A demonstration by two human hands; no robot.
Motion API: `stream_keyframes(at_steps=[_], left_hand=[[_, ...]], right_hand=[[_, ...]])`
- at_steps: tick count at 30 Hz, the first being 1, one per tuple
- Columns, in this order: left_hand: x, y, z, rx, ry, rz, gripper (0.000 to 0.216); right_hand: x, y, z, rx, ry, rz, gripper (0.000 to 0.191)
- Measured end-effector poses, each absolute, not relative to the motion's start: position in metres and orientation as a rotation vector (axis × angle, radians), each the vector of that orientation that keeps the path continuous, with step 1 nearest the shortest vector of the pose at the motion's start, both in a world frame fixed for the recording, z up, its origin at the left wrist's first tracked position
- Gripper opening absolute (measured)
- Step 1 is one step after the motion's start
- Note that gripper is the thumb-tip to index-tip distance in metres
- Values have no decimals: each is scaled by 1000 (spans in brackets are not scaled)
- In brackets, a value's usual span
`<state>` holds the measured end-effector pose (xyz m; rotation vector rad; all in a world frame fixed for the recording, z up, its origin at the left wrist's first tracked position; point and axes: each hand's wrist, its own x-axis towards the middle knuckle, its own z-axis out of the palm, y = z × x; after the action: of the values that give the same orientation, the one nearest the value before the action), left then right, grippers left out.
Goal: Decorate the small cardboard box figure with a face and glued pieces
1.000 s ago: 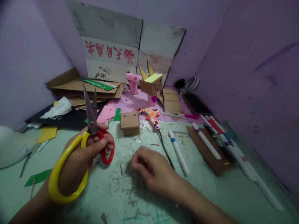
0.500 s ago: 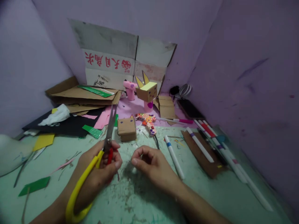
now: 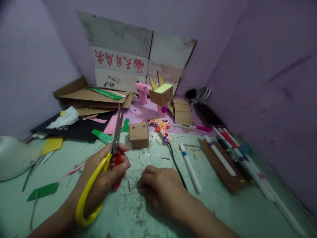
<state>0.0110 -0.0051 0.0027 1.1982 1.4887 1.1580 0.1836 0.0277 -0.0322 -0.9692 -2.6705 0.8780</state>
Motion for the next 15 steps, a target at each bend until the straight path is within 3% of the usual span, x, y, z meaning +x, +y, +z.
stream_keyframes(at_steps=[5, 8, 11, 15], left_hand=[[11, -5, 1, 1167, 1467, 1155, 19], [12, -4, 1, 1133, 1471, 1146, 19], [12, -3, -1, 1124, 1462, 1151, 19], [13, -4, 0, 1114, 1459, 1142, 20]], right_hand=[[180, 24, -35, -884, -2964, 432, 15], [178, 23, -38, -897, -3018, 380, 15], [179, 23, -37, -932, -2973, 501, 18], [183, 28, -32, -969, -2510, 1066, 5]])
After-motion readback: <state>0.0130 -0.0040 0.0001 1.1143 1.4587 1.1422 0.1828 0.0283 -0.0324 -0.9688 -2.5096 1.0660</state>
